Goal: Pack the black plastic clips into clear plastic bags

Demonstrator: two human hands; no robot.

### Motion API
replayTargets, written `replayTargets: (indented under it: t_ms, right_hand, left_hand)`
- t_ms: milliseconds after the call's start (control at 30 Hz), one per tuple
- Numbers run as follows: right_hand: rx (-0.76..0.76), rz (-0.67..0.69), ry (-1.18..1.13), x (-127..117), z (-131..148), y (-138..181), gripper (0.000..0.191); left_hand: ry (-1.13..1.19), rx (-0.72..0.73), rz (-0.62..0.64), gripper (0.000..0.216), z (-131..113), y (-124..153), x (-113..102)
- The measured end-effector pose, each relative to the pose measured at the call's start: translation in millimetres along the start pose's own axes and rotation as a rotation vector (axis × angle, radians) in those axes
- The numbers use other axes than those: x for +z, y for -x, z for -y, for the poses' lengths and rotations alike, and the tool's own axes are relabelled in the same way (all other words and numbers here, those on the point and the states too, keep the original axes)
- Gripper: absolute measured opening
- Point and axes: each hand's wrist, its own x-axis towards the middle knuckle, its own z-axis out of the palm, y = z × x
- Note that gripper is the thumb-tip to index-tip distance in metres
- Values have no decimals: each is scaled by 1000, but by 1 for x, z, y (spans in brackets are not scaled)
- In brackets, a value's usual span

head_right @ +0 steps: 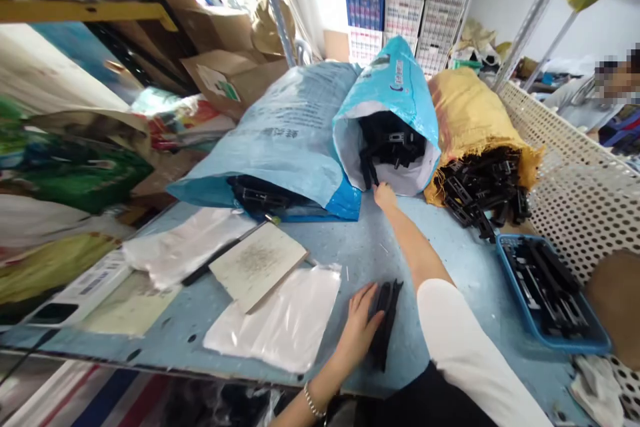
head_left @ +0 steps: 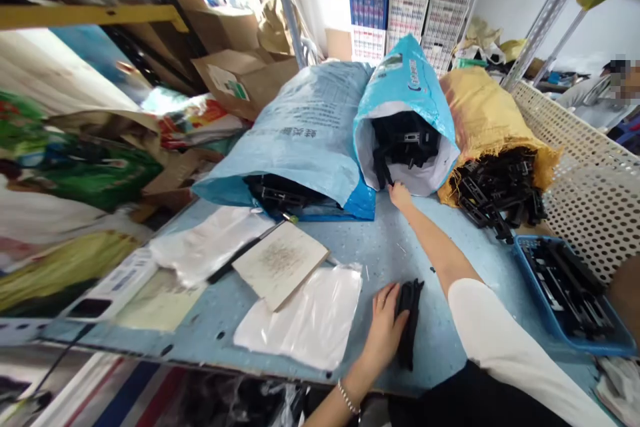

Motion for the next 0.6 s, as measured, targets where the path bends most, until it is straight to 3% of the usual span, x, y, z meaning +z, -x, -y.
replayTargets:
  t_ms: [100,167,300,367,433,500,600]
  right_hand:
    - [88,126,-186,-4,2,8,26]
    - [152,237,-305,-9,-7,38,33]
    - [256,446,-506,-19,-51,147,40]
    - [360,728,-836,-28,-75,200,41]
    - [376,907,-736,-42,-91,232,43]
    - [245,801,-399,-61,-94,240,43]
    - [-128,364,111,-91,-75,227,39]
  left_hand:
    - [138,-44,-51,44,-10,-19,-20]
    - [307,-91,-96,45,-23,-39,-29]
    - [840,-203,-56,63,-57,-77,-24]
    - [1028,-265,52,67,-72,-84,-13]
    - [1068,-303,155,66,-83,-79,-5]
    - [971,-281,205,67,-89,-66,-3]
    - [627,-180,157,68,-93,-42,-7]
